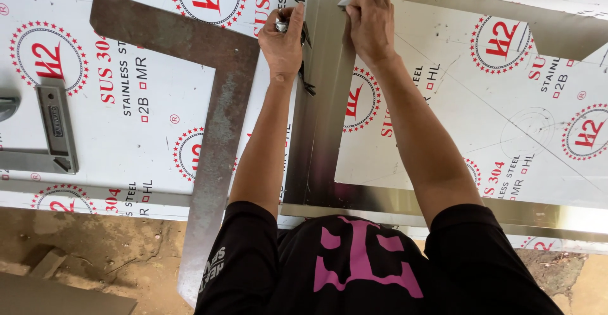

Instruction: Measure and mark a stainless steel sheet using a square and marker.

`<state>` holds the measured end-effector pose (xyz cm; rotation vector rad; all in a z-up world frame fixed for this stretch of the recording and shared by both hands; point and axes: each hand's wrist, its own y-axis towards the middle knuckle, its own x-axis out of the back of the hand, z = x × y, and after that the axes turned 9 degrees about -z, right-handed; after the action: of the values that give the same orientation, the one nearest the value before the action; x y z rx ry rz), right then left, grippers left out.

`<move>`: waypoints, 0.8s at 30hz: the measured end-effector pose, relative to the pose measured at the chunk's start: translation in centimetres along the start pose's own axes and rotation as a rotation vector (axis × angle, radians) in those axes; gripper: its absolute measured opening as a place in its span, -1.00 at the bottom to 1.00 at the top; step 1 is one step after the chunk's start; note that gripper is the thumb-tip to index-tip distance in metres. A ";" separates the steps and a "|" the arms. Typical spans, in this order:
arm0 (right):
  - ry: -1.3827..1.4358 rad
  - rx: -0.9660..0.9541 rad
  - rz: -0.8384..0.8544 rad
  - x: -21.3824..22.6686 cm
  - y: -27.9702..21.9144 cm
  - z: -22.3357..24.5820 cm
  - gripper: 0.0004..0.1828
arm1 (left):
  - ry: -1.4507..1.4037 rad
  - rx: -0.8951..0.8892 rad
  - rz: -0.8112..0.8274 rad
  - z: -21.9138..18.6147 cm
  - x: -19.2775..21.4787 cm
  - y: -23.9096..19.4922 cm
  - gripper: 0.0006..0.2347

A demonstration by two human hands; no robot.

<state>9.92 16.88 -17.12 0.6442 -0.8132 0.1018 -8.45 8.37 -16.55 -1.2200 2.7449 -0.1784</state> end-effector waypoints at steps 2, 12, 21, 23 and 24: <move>0.041 -0.057 0.014 0.0 0.2 -0.4 -0.91 | 0.031 -0.014 -0.015 -0.2 0.0 0.0 -0.70; 0.189 -0.390 -0.043 1.7 1.2 -0.9 -0.88 | 0.047 -0.092 -0.033 0.3 0.0 0.0 -0.73; 0.562 -0.640 -0.183 2.4 0.8 -3.3 -0.86 | 0.065 -0.049 -0.030 -0.7 -0.2 -0.3 -0.74; 0.669 -0.774 -0.169 3.1 1.1 -2.6 -0.85 | 0.132 -0.060 0.013 -1.1 -0.3 -0.6 -0.75; 0.668 -0.772 -0.173 3.4 1.3 -2.6 -0.85 | 0.130 -0.062 0.016 -0.7 -0.7 -0.8 -0.75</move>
<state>13.52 18.88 -15.39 -0.0725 -0.1067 -0.1492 -7.56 8.38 -15.69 -1.2438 2.8904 -0.1774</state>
